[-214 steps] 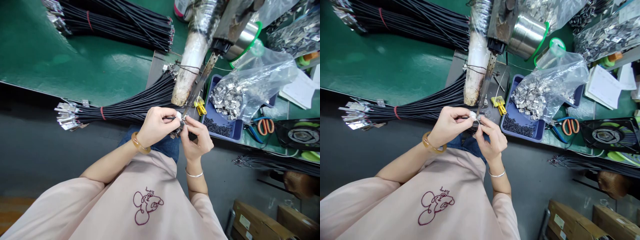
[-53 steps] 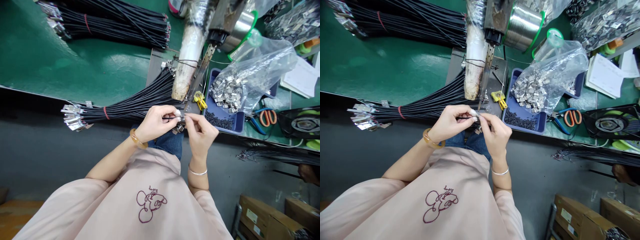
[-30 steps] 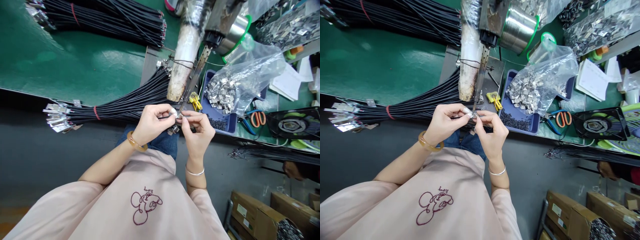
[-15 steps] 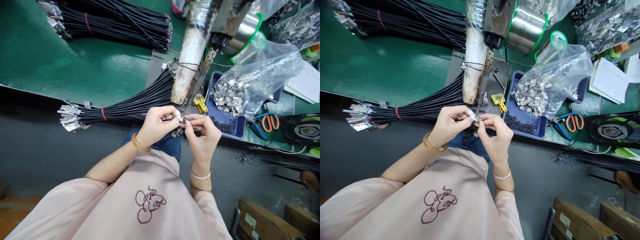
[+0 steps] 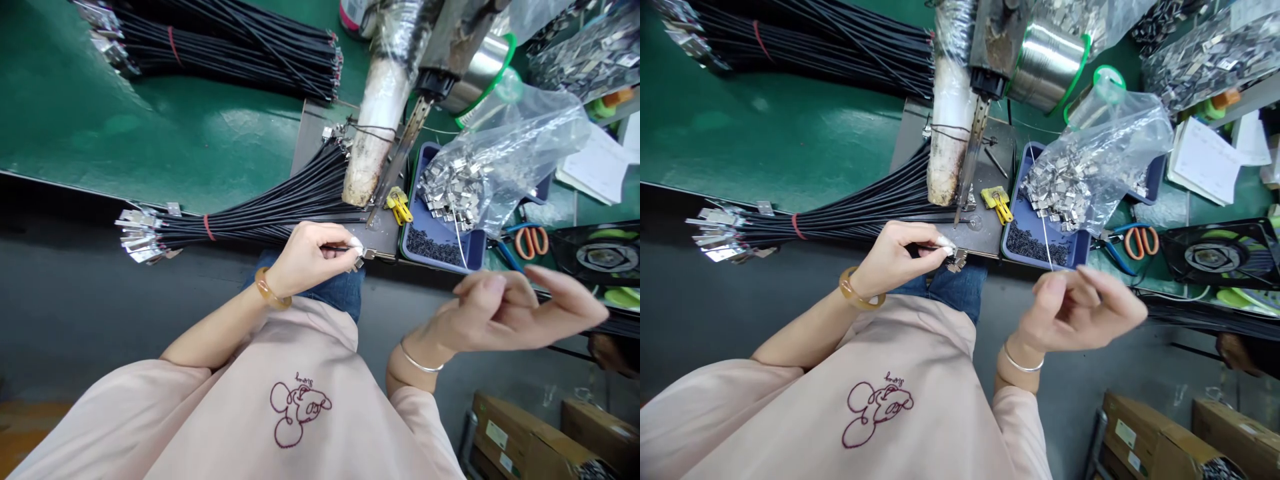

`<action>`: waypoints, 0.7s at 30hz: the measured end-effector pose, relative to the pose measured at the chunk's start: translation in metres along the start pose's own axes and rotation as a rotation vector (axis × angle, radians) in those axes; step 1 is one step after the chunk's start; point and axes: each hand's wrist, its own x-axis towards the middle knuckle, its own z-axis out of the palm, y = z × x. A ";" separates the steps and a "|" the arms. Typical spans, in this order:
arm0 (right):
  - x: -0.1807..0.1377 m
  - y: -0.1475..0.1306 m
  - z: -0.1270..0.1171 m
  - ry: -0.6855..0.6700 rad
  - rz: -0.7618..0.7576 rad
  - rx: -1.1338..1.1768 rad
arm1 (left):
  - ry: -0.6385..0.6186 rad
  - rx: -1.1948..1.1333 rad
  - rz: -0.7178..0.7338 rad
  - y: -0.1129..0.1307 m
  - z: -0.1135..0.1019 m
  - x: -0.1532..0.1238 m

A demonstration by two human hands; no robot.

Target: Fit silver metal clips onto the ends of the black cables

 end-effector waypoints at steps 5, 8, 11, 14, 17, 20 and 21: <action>0.025 0.049 -0.013 -0.453 0.213 -0.305 | 0.137 -0.176 0.010 -0.007 -0.004 0.003; 0.040 0.089 -0.007 -0.546 0.111 -0.598 | 0.181 0.093 0.128 -0.013 -0.005 0.011; 0.051 0.110 0.005 -0.646 0.036 -0.750 | 0.092 0.507 0.227 -0.020 -0.005 0.020; 0.053 0.110 0.011 -0.751 -0.001 -0.760 | 0.016 0.715 0.265 -0.026 -0.004 0.025; 0.049 0.100 0.002 -0.832 -0.019 -0.706 | 0.066 0.713 0.317 -0.026 -0.003 0.021; 0.045 0.092 -0.012 -0.774 -0.002 -0.717 | 0.119 0.546 0.340 -0.022 -0.004 0.013; 0.045 0.090 -0.015 -0.733 0.018 -0.733 | 0.131 0.491 0.344 -0.021 -0.005 0.010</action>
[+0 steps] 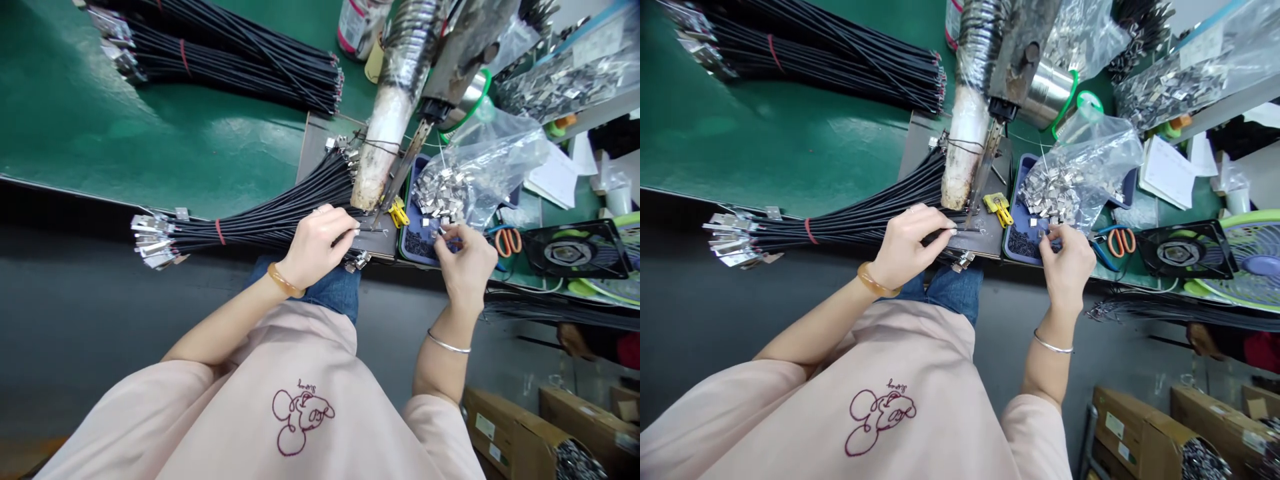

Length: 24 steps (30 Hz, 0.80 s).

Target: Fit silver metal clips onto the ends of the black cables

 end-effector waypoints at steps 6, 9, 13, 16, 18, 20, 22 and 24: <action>0.002 -0.007 0.005 -0.022 0.061 -0.099 | 0.008 -0.099 0.082 0.009 -0.006 -0.006; 0.006 -0.015 0.009 -0.068 -0.001 -0.087 | -0.015 -0.052 0.142 0.017 -0.006 -0.008; 0.008 -0.016 0.011 -0.076 -0.001 -0.017 | -0.066 -0.039 0.082 0.035 -0.001 -0.012; 0.006 -0.012 0.011 -0.065 0.024 0.042 | -0.029 -0.209 -0.052 0.042 0.005 -0.014; 0.002 -0.013 0.010 -0.036 0.056 0.105 | -0.005 -0.400 -0.235 0.040 0.007 -0.015; -0.005 -0.021 0.007 0.018 0.068 0.247 | -0.013 -0.610 -0.439 0.035 0.007 -0.014; -0.016 -0.038 0.003 0.092 0.049 0.454 | -0.029 -0.795 -0.569 0.030 0.005 -0.012; -0.029 -0.059 0.000 0.194 0.031 0.624 | -0.024 -0.908 -0.627 0.028 0.002 -0.009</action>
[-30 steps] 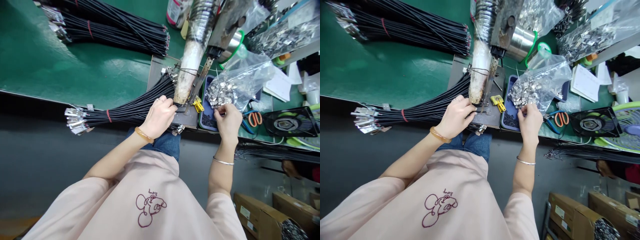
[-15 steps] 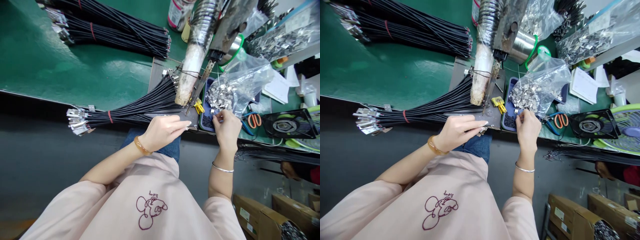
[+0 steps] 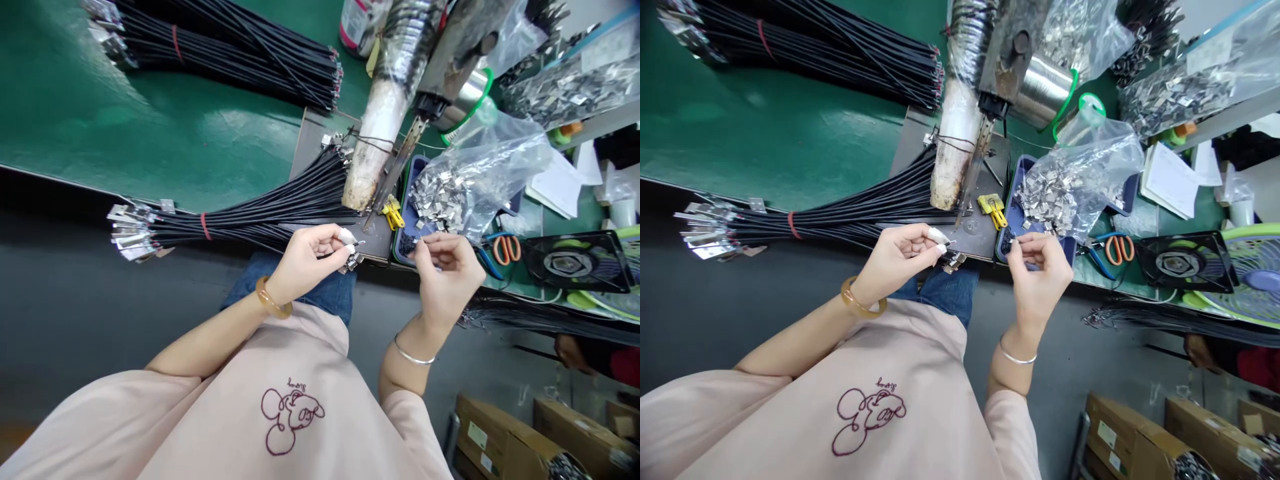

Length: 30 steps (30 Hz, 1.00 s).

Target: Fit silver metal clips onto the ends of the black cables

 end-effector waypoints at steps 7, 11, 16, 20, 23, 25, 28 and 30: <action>-0.035 -0.026 0.034 -0.169 -0.010 0.342 | -0.052 -0.044 -0.047 0.011 0.003 0.002; -0.037 -0.017 0.042 -0.238 0.043 0.430 | -0.092 -0.013 -0.024 0.013 0.004 0.003; -0.038 -0.013 0.041 -0.224 -0.011 0.428 | -0.104 0.030 -0.018 0.012 0.003 0.003; -0.036 -0.011 0.036 -0.237 -0.138 0.345 | -0.131 0.027 -0.033 0.011 0.002 0.003; -0.035 -0.011 0.031 -0.259 -0.274 0.217 | -0.186 0.002 -0.077 0.011 0.000 0.004; -0.035 -0.011 0.029 -0.265 -0.316 0.174 | -0.224 0.023 -0.114 0.012 -0.002 0.004; -0.036 -0.011 0.032 -0.266 -0.202 0.275 | -0.287 0.070 -0.134 0.015 -0.005 0.006; -0.037 -0.009 0.036 -0.287 -0.077 0.411 | -0.319 0.059 -0.127 0.016 -0.008 0.007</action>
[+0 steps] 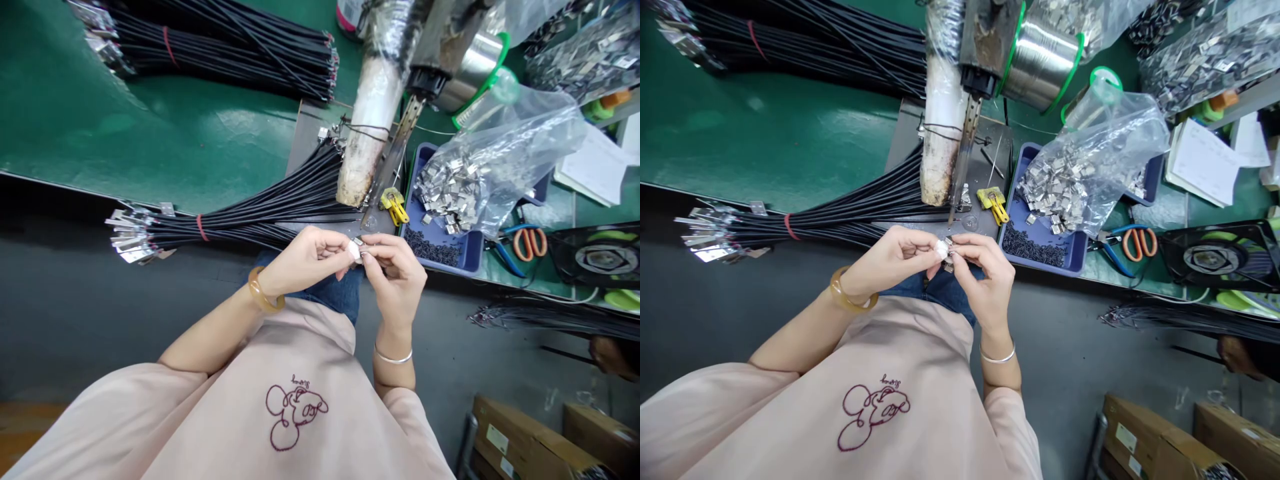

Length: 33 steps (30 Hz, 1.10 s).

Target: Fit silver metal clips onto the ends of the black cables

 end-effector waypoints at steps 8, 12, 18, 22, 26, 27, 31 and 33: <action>0.001 0.001 0.007 0.091 0.086 0.110 | 0.033 -0.083 0.088 -0.003 -0.007 -0.002; -0.003 -0.005 0.009 0.254 -0.071 -0.027 | 0.170 -0.077 0.082 -0.001 0.000 -0.001; -0.006 -0.006 0.010 0.239 -0.278 -0.188 | 0.217 -0.053 0.059 -0.002 0.004 0.003; -0.007 -0.004 0.012 0.218 -0.355 -0.279 | 0.227 -0.116 0.040 -0.002 0.004 0.004; -0.007 0.001 0.013 0.231 -0.293 -0.265 | 0.212 -0.175 0.006 0.000 0.004 0.004; -0.007 0.002 0.013 0.234 -0.244 -0.237 | 0.208 -0.171 0.010 0.001 0.004 0.004; -0.005 0.006 0.015 0.231 -0.157 -0.127 | 0.227 -0.117 0.035 0.002 0.005 0.005; -0.003 0.008 0.016 0.229 -0.205 -0.158 | 0.251 -0.060 0.058 0.002 0.005 0.006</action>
